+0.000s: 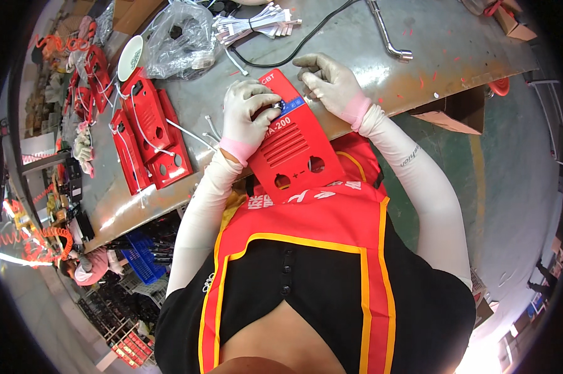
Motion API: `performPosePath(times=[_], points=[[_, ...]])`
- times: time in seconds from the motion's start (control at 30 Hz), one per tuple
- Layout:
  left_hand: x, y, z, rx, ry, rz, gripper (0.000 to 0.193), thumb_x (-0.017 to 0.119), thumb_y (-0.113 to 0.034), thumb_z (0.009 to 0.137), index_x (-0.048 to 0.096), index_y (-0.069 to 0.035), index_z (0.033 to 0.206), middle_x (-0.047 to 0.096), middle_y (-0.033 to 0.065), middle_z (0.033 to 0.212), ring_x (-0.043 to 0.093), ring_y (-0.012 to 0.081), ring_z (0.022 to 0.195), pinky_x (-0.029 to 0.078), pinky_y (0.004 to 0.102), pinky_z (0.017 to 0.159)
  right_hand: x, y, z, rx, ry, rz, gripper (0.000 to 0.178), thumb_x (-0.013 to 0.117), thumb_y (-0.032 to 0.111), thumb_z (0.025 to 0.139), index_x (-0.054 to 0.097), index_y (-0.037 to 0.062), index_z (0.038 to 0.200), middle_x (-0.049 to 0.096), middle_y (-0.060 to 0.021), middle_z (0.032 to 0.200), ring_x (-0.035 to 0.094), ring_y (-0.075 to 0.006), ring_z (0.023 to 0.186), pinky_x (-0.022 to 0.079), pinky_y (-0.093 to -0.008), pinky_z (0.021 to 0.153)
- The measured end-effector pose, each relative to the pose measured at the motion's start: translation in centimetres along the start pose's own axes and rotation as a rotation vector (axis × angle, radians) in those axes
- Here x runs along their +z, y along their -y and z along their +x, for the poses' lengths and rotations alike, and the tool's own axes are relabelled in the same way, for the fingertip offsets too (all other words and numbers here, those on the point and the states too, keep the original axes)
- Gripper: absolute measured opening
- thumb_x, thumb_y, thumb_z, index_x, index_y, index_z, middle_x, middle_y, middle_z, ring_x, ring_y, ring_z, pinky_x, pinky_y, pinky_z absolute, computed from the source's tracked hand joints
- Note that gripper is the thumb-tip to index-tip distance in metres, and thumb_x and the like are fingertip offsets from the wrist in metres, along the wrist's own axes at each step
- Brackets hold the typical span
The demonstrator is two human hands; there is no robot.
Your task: Assembling internal components into the metal casing of an electronic welding machine.
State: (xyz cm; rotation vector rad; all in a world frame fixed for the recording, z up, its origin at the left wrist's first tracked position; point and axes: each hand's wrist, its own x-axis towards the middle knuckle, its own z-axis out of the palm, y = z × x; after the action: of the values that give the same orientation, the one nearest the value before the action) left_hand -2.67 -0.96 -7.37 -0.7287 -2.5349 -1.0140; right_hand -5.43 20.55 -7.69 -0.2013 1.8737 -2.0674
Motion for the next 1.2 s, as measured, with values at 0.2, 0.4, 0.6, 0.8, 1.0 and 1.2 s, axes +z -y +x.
performPosePath(times=[0.2,0.4,0.6,0.8,1.0,1.2], points=[[-0.2,-0.6,-0.5,-0.007,-0.01,0.041,0.025,0.074,-0.01,0.064,0.069,-0.011,0.089,0.065,0.0051,0.097,0.056,0.0298,0.104,0.038,0.0464,0.097,0.0,-0.4,0.2,-0.025,0.018,-0.123,0.03,0.05,0.009,0.094,0.055,0.0003,0.122,0.059,-0.004,0.1,0.057,-0.007,0.08,0.05,-0.0228,0.073],[-0.4,-0.2,-2.1,-0.515,-0.148,-0.099,0.028,0.063,-0.013,0.08,0.064,-0.005,0.106,0.061,0.0151,0.11,0.054,0.0348,0.107,0.04,0.0446,0.096,0.6,-0.2,0.4,-0.185,-0.079,-0.355,0.033,0.057,0.013,0.09,0.057,0.0005,0.12,0.062,-0.0095,0.097,0.062,-0.013,0.083,0.052,-0.0268,0.078],[-1.1,-0.3,-1.2,-0.443,0.139,0.297,0.071,0.071,-0.045,0.073,0.052,-0.004,0.127,0.055,0.0182,0.122,0.05,0.036,0.115,0.038,0.0471,0.099,1.0,2.7,2.2,0.018,0.249,-0.753,0.059,0.063,0.037,0.087,0.051,-0.0079,0.124,0.062,-0.024,0.117,0.062,-0.0276,0.109,0.048,-0.0338,0.092],[-3.4,-1.8,2.0,-0.643,0.472,0.381,0.082,0.075,-0.059,0.066,0.059,-0.001,0.121,0.057,0.0196,0.118,0.052,0.0358,0.113,0.043,0.0442,0.095,1.7,3.5,3.5,0.398,0.401,-0.465,0.064,0.067,0.028,0.087,0.042,-0.0055,0.134,0.058,-0.0175,0.12,0.059,-0.0221,0.109,0.049,-0.0323,0.09],[-5.4,-2.8,3.5,-0.544,0.639,0.211,0.075,0.082,-0.055,0.057,0.065,0.0,0.105,0.057,0.0282,0.112,0.059,0.0415,0.102,0.05,0.0428,0.088,2.7,4.3,2.4,0.223,0.426,-0.579,0.056,0.073,0.018,0.079,0.048,-0.0032,0.125,0.063,-0.0107,0.106,0.06,-0.0168,0.094,0.05,-0.0306,0.083],[-6.2,-2.6,3.3,-0.517,0.66,-0.059,0.059,0.085,-0.037,0.06,0.064,-0.002,0.103,0.068,0.0205,0.095,0.066,0.0355,0.092,0.052,0.0404,0.079,2.1,5.1,0.7,0.327,0.545,-0.182,0.074,0.064,0.001,0.08,0.027,0.0059,0.144,0.055,-0.0057,0.115,0.056,-0.0136,0.1,0.048,-0.0272,0.087]])
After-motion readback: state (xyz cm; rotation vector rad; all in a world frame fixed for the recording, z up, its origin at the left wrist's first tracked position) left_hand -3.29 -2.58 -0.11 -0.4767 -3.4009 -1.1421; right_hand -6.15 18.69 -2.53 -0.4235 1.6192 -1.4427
